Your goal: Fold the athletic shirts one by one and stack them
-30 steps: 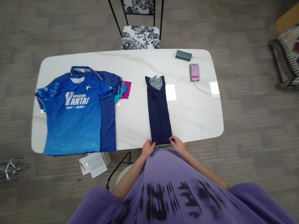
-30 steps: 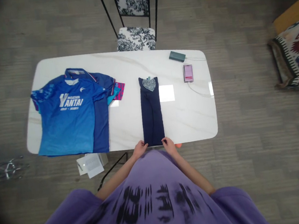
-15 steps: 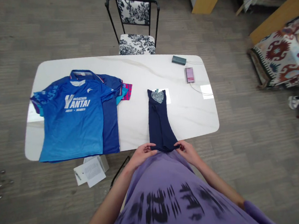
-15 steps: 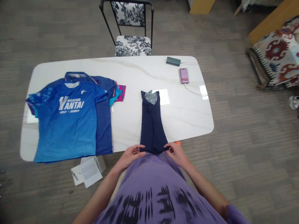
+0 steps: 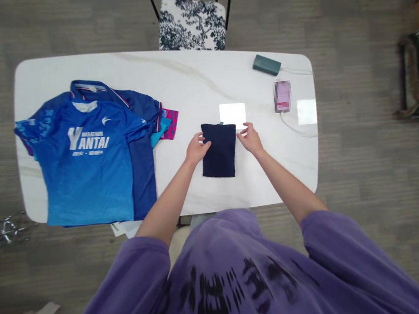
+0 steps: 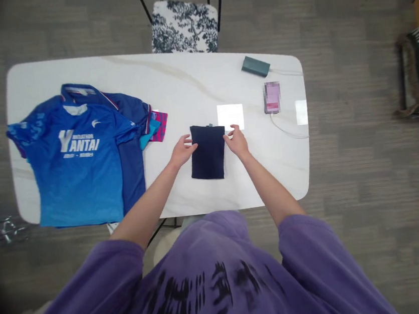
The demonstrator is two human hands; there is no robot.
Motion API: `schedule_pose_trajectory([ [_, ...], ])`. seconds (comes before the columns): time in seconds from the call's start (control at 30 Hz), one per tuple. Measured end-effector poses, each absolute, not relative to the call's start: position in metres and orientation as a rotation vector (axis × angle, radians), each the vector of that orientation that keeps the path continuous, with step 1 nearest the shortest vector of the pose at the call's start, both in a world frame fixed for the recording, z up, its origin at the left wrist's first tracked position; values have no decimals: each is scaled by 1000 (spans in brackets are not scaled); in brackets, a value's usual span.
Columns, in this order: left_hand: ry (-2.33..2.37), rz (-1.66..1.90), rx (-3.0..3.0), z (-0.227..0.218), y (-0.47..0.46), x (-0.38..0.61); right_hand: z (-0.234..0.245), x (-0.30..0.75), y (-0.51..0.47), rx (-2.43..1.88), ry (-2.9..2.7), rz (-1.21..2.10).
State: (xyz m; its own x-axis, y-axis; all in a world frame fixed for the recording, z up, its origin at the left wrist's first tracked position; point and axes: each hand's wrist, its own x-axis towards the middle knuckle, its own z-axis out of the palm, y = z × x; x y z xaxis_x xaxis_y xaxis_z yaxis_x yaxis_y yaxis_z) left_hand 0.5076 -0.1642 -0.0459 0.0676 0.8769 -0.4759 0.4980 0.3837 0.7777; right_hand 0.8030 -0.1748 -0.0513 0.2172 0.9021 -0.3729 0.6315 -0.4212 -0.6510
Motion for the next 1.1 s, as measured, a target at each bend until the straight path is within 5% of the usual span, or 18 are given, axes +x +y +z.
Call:
schedule_pose_trajectory([
  [0.2,1573,189,1767,-84,-237,525,-94,793,-216,-2461,-1520,1393],
  [0.4,1887,-42,1379,-92,-302,502,-108,766,-285,-2528,-1685,1583],
  [0.73,1576,-426,1285,-63,-387,448,-69,741,-404,-2524,-1554,1657],
  [0.97,1721,103,1242,-86,-299,444,-76,736,-343,-2457,-1273,1391],
  [1.1,1703,91,1160,-100,-237,461,-89,727,-282,-2333,-1203,1437],
])
